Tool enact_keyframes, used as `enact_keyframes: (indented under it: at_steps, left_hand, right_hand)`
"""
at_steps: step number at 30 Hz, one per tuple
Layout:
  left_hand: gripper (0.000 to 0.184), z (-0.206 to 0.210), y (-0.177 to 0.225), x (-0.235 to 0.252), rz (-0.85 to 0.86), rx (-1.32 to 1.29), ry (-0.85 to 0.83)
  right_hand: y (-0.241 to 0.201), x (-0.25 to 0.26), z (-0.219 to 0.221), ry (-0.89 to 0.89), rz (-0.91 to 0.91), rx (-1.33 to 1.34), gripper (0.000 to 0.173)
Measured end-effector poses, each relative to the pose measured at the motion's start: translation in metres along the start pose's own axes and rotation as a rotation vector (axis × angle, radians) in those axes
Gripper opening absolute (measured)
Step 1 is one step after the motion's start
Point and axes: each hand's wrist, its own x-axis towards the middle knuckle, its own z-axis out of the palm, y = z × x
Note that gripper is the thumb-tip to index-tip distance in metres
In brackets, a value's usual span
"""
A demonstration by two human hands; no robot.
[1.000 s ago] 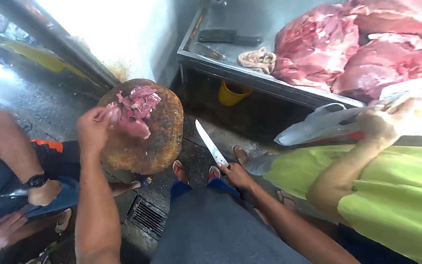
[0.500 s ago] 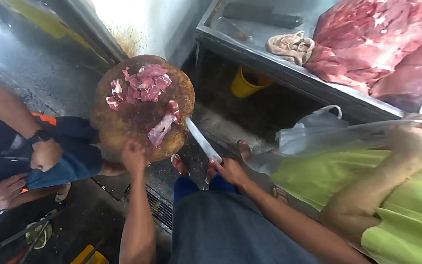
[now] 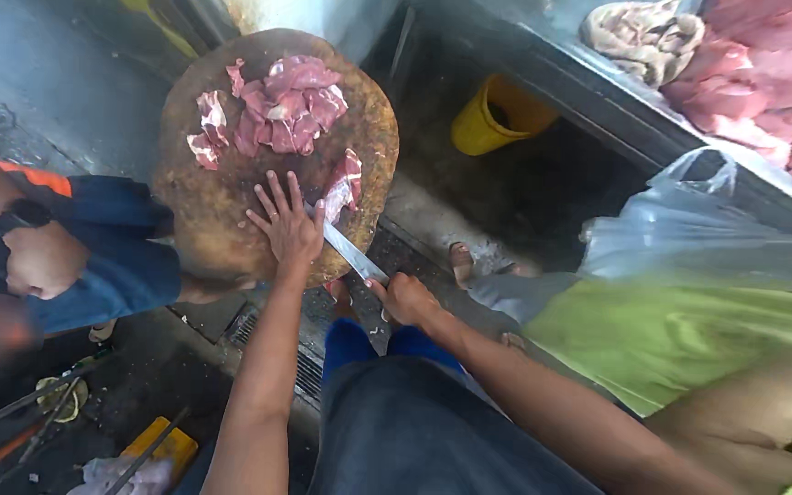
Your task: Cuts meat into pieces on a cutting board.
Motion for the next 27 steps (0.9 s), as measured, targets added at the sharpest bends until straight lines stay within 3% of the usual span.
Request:
enact_keyframes:
  at_steps: [8,15,22,24,26,27]
  left_hand:
    - [0.080,0.002,-0.003,0.003,-0.003,0.001,0.026]
    - [0.085,0.004,-0.004,0.001,0.008,-0.012,0.064]
    - [0.085,0.004,-0.005,0.000,-0.003,-0.009,0.082]
    - [0.085,-0.015,0.006,-0.003,-0.016,-0.010,0.001]
    - [0.084,-0.047,0.021,-0.006,-0.048,0.029,-0.190]
    - [0.083,-0.038,0.017,-0.008,-0.047,0.025,-0.122]
  right_hand:
    - [-0.053,0.018,-0.017,-0.015,-0.047,-0.023,0.076]
    - [-0.028,0.003,-0.008,-0.031,0.015,-0.105,0.081]
    - [-0.063,0.022,-0.009,-0.054,-0.094,-0.052,0.078]
    - [-0.062,0.024,-0.009,-0.041,-0.100,-0.052,0.079]
    - [-0.058,0.021,-0.009,-0.041,-0.105,-0.040,0.077]
    - [-0.054,0.019,-0.007,-0.048,-0.115,-0.039,0.077]
